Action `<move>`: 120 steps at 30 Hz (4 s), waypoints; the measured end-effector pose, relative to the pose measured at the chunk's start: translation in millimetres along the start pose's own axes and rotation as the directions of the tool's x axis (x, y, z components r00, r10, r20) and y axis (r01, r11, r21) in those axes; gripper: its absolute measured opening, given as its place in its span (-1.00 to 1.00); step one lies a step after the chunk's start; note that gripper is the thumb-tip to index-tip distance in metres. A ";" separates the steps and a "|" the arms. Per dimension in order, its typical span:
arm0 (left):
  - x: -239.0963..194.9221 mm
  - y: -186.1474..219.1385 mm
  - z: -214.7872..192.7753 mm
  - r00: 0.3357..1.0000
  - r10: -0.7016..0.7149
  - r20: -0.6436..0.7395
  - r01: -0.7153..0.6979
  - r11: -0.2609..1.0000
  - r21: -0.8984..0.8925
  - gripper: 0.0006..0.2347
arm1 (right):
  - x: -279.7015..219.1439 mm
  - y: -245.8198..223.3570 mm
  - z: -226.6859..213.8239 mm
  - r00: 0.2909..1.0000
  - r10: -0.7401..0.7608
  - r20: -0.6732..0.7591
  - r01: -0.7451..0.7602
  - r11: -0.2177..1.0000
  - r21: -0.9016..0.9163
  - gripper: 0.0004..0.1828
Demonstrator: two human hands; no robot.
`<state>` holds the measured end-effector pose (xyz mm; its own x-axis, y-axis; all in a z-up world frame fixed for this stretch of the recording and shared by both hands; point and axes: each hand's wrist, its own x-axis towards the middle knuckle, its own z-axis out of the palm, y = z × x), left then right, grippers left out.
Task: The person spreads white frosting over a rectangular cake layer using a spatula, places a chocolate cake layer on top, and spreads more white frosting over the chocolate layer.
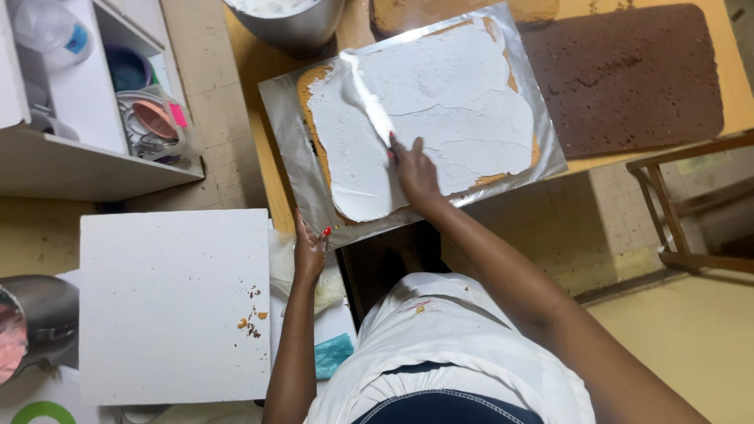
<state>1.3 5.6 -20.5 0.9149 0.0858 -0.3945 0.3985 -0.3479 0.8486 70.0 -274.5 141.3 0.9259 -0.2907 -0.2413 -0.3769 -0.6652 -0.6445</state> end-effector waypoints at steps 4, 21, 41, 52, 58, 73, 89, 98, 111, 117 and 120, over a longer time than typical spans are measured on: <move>-9.7 17.1 -1.9 1.000 -0.003 0.012 0.003 1.000 0.028 -0.22 | -0.9 -3.4 42.3 0.979 -0.174 0.103 0.190 0.966 -0.178 -0.52; -0.5 -1.3 -4.5 0.999 0.005 0.038 -0.007 0.998 0.059 -0.23 | 21.1 43.5 66.8 0.928 -0.368 0.051 0.355 0.841 -0.407 -0.39; -5.0 10.8 -2.7 0.996 -0.089 0.011 0.088 0.995 0.041 -0.24 | -24.2 37.1 -47.4 0.884 0.424 0.197 -0.422 0.905 -0.052 -0.46; 6.3 -5.6 -0.4 0.999 -0.034 0.007 0.033 0.994 0.104 -0.25 | -73.5 144.7 -38.9 0.895 -0.442 -0.055 0.378 0.820 -0.430 -0.60; 1.1 -3.0 -4.5 0.999 -0.041 0.023 0.035 0.977 0.212 -0.26 | -51.3 237.1 -101.6 0.956 -0.070 -0.284 -0.065 0.894 -0.443 -0.65; 8.5 -11.7 -3.1 1.000 -0.011 0.017 0.008 0.988 0.157 -0.27 | -151.8 108.5 6.0 0.909 -0.369 0.195 0.408 0.885 -0.226 -0.54; 12.0 -10.5 -3.2 0.998 -0.049 0.027 0.043 0.979 0.199 -0.27 | -139.3 188.5 -63.1 0.771 0.636 0.006 -0.570 0.686 0.453 -0.51; -20.9 11.7 -2.3 0.995 -0.026 -0.094 0.048 0.969 0.241 -0.29 | -90.8 88.7 -31.2 0.956 -0.292 0.011 0.287 0.946 0.147 -0.52; -139.1 57.2 -7.4 0.975 0.155 -0.161 -0.122 0.973 0.194 -0.52 | 230.0 -157.8 40.5 0.885 -0.438 -0.158 0.465 0.843 0.270 -0.60; -142.5 37.1 -12.0 0.885 0.396 -0.245 -0.327 0.903 0.278 -0.57 | 309.1 -126.5 149.5 0.409 -0.678 -0.611 0.483 0.729 -0.486 -0.65; -143.4 74.3 -4.0 0.864 0.470 -0.179 -0.415 0.868 0.274 -0.60 | 219.4 -67.5 80.1 0.553 -0.648 -0.524 0.412 0.759 -0.504 -0.32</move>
<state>-100.0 -28.8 100.5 0.9895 0.0780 0.1216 -0.0520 -0.5928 0.8036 300.7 -238.3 73.8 0.7419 -0.0901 0.6644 0.0814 -0.9715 -0.2227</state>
